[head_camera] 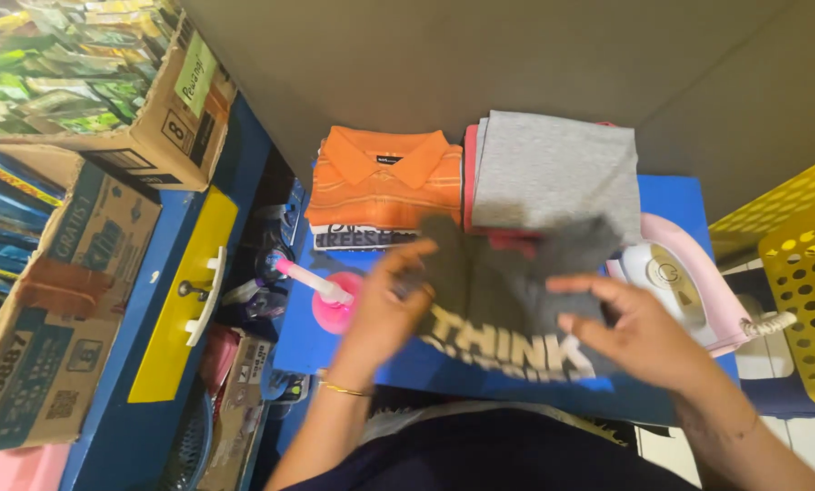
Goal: Ironing and folding various t-shirts and shirts on a table
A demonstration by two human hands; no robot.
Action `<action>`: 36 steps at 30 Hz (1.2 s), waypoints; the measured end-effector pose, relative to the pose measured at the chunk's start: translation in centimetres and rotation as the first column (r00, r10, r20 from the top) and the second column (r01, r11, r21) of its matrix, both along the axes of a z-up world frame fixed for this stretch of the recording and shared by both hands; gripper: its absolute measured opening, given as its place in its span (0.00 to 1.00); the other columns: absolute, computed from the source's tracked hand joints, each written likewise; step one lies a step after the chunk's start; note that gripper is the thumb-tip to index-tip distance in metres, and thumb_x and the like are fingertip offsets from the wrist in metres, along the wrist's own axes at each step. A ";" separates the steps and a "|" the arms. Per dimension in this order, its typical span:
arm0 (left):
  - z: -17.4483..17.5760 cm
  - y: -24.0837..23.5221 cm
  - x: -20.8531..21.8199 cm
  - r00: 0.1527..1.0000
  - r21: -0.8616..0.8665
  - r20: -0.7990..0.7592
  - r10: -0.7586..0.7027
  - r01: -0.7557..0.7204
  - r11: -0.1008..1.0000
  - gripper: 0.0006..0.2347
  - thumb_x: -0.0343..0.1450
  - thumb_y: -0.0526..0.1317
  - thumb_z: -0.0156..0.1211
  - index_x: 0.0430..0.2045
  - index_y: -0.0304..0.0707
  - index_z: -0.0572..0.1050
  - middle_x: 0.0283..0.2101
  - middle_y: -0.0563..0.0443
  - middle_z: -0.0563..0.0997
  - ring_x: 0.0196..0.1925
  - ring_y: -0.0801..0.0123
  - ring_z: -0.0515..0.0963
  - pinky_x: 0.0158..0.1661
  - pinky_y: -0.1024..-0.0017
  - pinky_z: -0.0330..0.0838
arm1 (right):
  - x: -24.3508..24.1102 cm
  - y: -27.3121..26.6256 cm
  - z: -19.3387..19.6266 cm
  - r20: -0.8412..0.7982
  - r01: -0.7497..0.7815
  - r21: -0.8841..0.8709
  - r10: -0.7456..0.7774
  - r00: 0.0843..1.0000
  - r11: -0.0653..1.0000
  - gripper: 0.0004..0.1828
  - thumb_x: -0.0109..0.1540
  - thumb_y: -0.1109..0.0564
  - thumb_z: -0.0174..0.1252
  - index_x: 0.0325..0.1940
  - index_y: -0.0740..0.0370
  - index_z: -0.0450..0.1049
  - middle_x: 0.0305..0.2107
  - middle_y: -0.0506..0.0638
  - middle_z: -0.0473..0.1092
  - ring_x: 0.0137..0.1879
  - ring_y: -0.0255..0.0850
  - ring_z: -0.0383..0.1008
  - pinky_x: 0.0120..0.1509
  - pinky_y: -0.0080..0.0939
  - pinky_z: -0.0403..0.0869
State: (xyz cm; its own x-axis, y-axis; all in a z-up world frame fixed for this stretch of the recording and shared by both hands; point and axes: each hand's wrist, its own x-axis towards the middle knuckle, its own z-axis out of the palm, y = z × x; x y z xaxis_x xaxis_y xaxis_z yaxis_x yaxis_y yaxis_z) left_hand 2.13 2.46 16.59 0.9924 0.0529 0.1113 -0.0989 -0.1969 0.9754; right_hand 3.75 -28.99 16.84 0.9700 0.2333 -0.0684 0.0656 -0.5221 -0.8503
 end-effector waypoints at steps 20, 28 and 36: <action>-6.9 -2.4 5.1 0.979 0.643 0.179 0.102 -0.195 0.741 0.27 0.67 0.38 0.64 0.65 0.47 0.68 0.72 0.29 0.58 0.73 0.28 0.56 0.64 0.31 0.52 | 23.6 16.2 -13.7 0.003 0.020 -0.088 -0.020 1.000 0.996 0.23 0.56 0.43 0.70 0.56 0.37 0.79 0.50 0.56 0.75 0.60 0.52 0.74 0.62 0.49 0.73; -9.5 -2.8 5.1 0.988 0.829 -0.103 0.112 0.022 0.559 0.38 0.68 0.44 0.66 0.73 0.40 0.52 0.77 0.27 0.40 0.76 0.24 0.39 0.66 0.28 0.44 | 13.5 19.8 -4.8 0.476 0.054 -0.480 0.208 0.855 0.876 0.30 0.61 0.62 0.60 0.69 0.59 0.70 0.72 0.74 0.43 0.73 0.76 0.52 0.75 0.69 0.60; -11.2 -2.6 5.4 0.993 0.921 -0.030 0.114 -0.017 0.390 0.32 0.66 0.47 0.66 0.66 0.44 0.65 0.73 0.31 0.56 0.76 0.25 0.42 0.66 0.27 0.44 | 19.7 25.3 -11.7 0.307 -0.140 -0.680 0.453 0.837 0.720 0.39 0.62 0.57 0.53 0.79 0.52 0.53 0.66 0.66 0.63 0.62 0.72 0.70 0.63 0.64 0.73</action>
State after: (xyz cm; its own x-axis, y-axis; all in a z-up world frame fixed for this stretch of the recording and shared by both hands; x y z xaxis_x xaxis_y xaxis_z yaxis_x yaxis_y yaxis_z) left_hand 7.51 -0.12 5.34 0.9976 0.0318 0.0623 0.0187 -0.9794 0.2008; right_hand 23.44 -3.74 5.12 0.8157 0.5709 0.0937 0.5775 -0.7937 -0.1912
